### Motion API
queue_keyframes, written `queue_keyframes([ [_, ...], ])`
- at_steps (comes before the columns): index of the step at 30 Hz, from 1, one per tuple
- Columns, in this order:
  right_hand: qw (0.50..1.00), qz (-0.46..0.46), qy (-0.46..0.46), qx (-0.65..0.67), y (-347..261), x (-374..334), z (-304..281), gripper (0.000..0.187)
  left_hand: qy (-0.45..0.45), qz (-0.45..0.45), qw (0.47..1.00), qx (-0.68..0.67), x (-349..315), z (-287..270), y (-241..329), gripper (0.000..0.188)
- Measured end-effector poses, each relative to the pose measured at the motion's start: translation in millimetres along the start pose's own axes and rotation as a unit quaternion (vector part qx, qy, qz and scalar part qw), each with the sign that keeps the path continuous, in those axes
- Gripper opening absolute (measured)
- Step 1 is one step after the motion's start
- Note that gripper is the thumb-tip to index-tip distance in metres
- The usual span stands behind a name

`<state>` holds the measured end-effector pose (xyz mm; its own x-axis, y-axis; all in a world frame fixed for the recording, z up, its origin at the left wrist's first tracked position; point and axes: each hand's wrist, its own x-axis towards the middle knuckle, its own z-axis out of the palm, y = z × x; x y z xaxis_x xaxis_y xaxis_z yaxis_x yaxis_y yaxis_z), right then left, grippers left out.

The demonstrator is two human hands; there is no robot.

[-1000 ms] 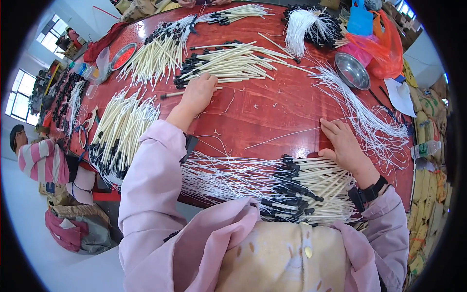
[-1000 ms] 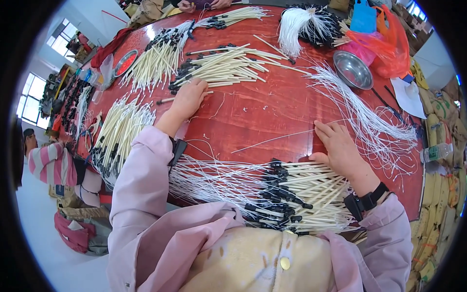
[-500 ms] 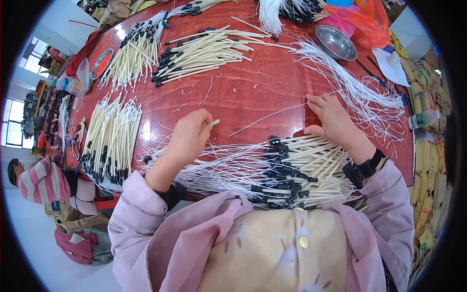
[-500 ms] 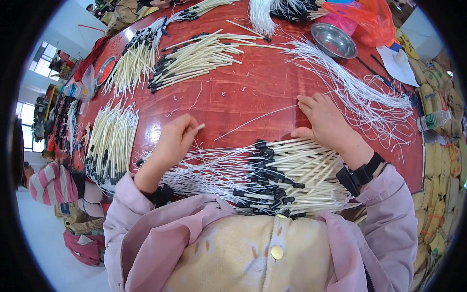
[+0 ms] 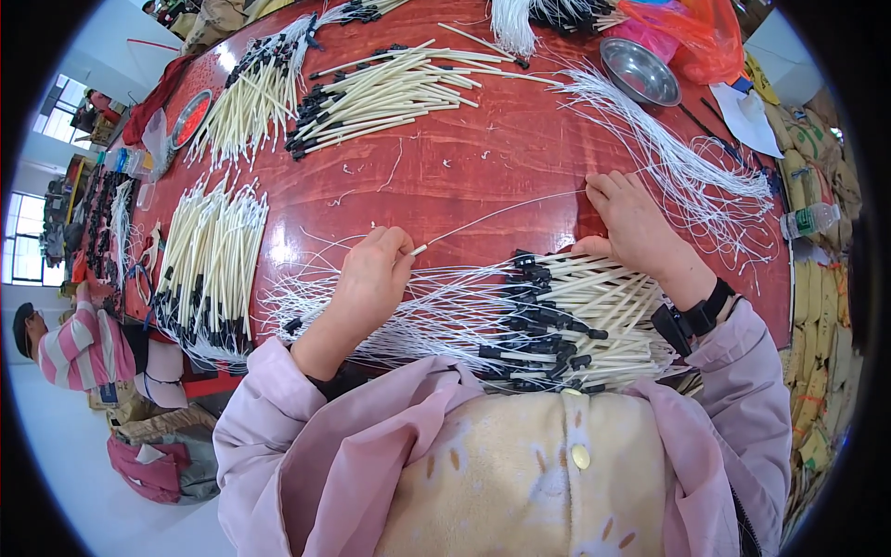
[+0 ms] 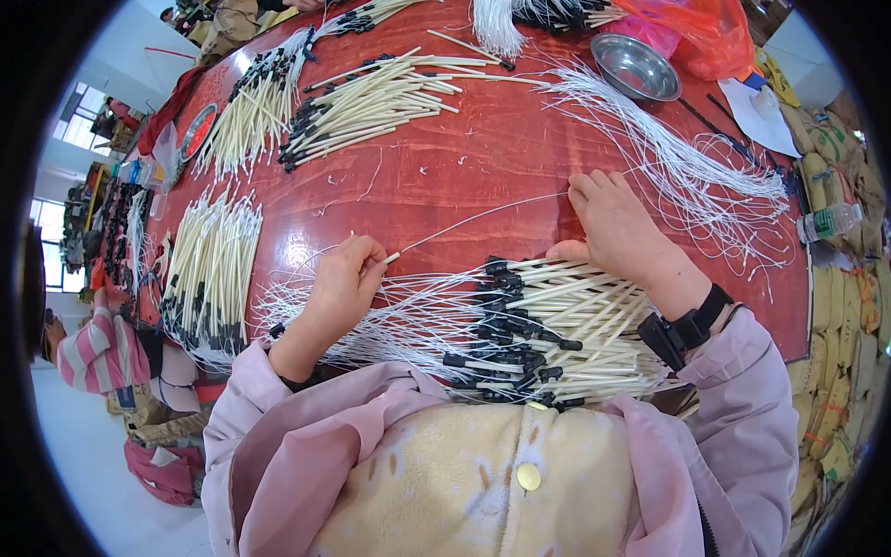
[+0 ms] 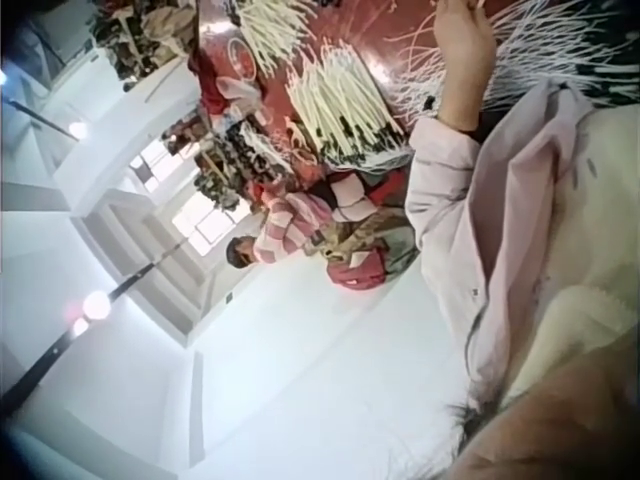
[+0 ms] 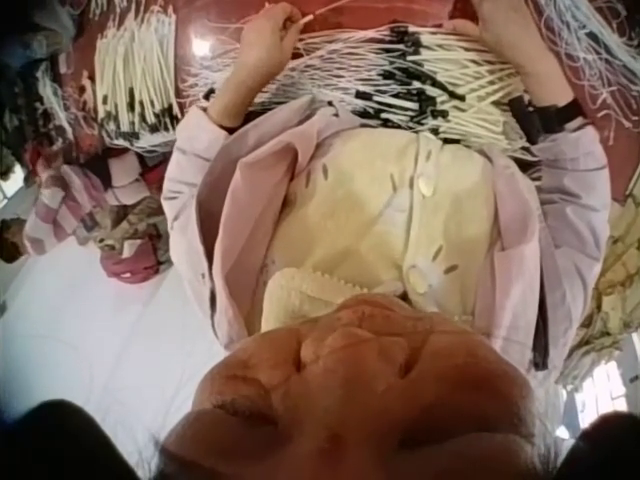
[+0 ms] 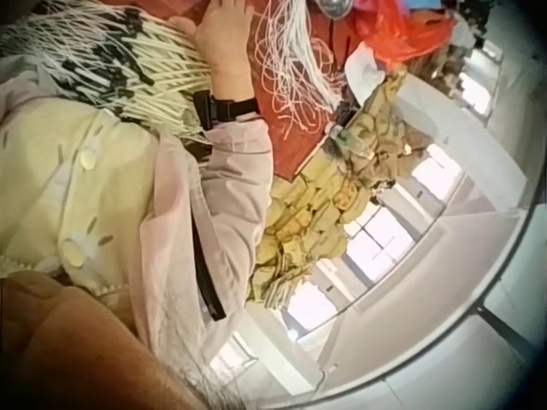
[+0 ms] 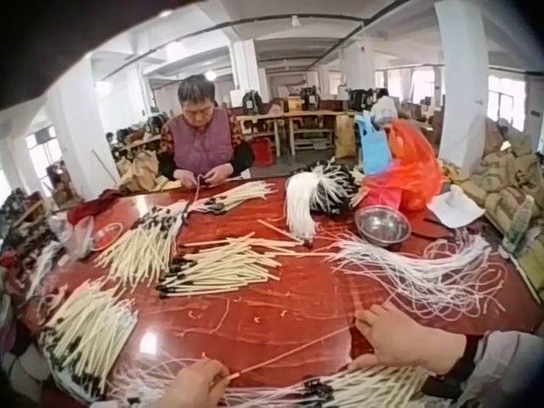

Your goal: The person picks up a white tube and a wire, threads the wire through the tube by hand, and places the assembled piece onto a pile. This process is repeated multiple times with other tubes and wires on the table.

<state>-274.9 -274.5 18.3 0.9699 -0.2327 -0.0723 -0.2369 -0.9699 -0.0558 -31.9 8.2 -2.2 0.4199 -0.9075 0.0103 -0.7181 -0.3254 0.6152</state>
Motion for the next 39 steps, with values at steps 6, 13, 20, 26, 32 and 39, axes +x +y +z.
queue_keyframes([
  [6, 1.000, -0.002, 0.008, -0.003, -2, -1, 3, 0.087, 0.008, 0.000, 1.000, 0.023, 4, 2, -2, 0.008],
  [13, 1.000, -0.003, -0.005, -0.017, -2, 0, 1, 0.086, 0.034, 0.009, 0.999, 0.015, 9, 7, -6, 0.008],
  [20, 1.000, -0.006, -0.016, -0.006, 2, 0, -3, 0.085, 0.029, 0.011, 0.998, 0.057, 26, 13, -3, 0.009],
  [26, 0.999, -0.009, -0.027, -0.021, -1, -2, 2, 0.088, -0.006, 0.116, 0.980, 0.158, 84, 52, 27, 0.012],
  [32, 0.992, -0.080, 0.041, 0.084, 12, -11, 17, 0.090, -0.003, 0.244, 0.963, 0.117, 130, 118, 97, 0.021],
  [39, 0.980, -0.015, 0.149, 0.134, 29, -14, 27, 0.067, -0.044, 0.197, 0.962, 0.183, 99, 60, 96, 0.032],
])
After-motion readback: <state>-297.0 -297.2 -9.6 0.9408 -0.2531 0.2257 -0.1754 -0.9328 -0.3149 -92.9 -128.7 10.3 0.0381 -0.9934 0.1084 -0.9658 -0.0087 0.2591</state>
